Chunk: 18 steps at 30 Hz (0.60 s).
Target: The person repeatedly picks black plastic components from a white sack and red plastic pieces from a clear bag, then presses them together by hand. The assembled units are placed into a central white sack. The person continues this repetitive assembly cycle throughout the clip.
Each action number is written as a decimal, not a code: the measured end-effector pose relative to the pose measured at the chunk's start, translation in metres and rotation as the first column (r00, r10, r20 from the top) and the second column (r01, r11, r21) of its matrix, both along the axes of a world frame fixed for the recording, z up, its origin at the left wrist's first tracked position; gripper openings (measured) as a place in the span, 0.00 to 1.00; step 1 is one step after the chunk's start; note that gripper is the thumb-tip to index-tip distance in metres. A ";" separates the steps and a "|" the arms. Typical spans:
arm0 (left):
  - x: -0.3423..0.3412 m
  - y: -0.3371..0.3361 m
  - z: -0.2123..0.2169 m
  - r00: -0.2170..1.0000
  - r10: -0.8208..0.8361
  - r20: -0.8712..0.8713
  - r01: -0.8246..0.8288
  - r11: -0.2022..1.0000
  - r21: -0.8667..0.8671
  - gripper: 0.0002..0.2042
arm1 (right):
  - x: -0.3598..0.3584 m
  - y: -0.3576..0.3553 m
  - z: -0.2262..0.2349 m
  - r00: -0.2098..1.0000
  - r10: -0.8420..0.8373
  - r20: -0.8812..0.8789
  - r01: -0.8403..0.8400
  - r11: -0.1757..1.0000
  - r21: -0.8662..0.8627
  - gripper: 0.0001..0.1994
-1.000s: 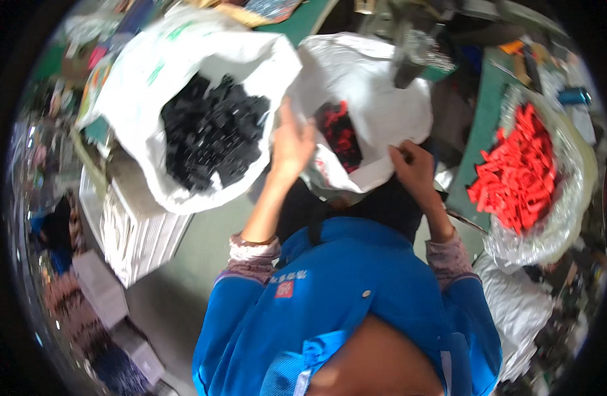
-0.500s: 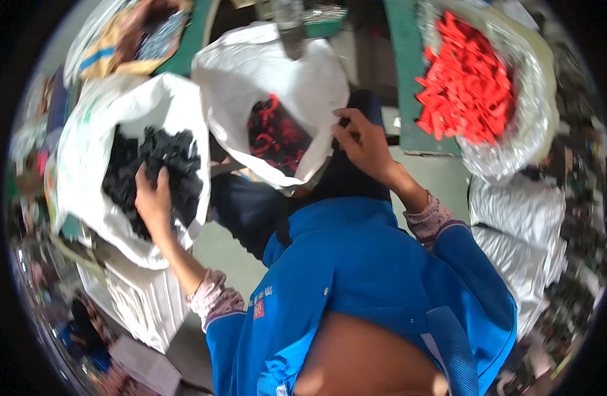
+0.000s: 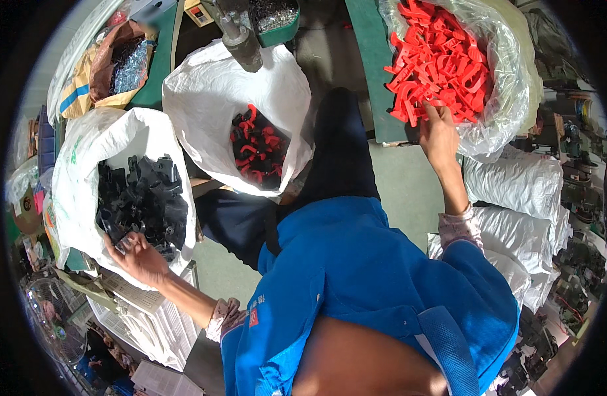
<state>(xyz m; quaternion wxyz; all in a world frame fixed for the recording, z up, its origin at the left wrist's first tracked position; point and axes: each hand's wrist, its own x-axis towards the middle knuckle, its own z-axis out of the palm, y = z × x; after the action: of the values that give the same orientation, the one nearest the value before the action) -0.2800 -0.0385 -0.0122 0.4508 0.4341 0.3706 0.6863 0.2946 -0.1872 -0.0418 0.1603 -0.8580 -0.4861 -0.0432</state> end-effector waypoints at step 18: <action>0.231 0.041 -0.012 0.607 -0.373 0.701 0.678 0.703 -0.213 0.17 | -0.013 0.044 -0.002 0.254 0.413 -0.875 0.438 0.757 0.484 0.08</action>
<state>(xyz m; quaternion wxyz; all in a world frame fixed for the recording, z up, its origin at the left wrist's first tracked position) -0.0492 0.0030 -0.0246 0.8206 0.1601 0.2055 0.5086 0.2812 -0.1432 -0.0438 0.7093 -0.5849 -0.2251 0.3227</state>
